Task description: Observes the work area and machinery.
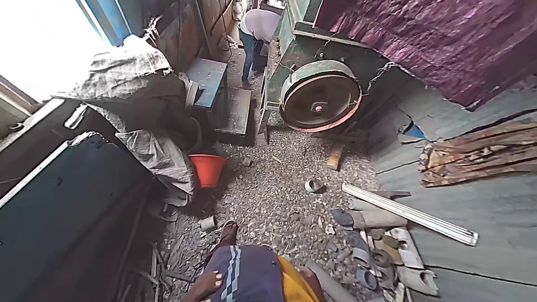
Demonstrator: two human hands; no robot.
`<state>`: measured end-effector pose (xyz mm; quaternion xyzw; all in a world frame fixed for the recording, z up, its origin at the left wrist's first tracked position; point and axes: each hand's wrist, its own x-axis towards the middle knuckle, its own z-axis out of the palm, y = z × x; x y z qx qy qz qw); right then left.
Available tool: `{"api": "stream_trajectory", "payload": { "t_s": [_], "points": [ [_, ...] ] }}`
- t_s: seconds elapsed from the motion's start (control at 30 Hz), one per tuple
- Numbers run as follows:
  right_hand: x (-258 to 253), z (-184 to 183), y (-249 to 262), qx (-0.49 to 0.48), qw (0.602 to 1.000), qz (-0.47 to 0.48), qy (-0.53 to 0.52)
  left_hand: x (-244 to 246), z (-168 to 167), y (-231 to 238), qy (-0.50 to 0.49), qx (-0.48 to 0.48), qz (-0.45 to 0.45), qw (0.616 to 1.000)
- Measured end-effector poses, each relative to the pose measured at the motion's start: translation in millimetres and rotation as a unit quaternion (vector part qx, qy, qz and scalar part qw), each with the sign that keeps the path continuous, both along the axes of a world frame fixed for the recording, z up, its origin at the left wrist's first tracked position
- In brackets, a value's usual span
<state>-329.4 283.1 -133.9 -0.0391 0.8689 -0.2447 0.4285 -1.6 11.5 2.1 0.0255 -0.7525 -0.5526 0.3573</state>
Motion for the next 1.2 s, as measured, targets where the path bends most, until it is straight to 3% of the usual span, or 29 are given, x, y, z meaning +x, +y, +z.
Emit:
{"api": "stream_trajectory", "payload": {
  "t_s": [0.13,0.37,0.5,0.7,0.83,1.2],
  "points": [
    [3,7,-6,-0.007,1.000,-0.003,-0.002,-1,0,-2,-0.007,-0.002,-0.019,1.000],
    [6,15,-3,0.006,1.000,0.001,-0.010,4,14,0,-0.125,0.049,-0.026,0.991],
    [8,9,5,0.002,1.000,-0.002,-0.001,8,3,5,-0.062,0.008,-0.014,0.998],
    [8,4,8,-0.006,1.000,-0.001,-0.003,6,4,9,-0.059,-0.014,0.013,0.998],
    [9,9,2,0.000,1.000,0.003,-0.004,11,-19,10,0.001,-0.051,0.010,0.999],
    [10,-23,12,0.009,1.000,0.005,-0.003,17,-12,11,-0.035,0.009,-0.007,0.999]
  ]
}}
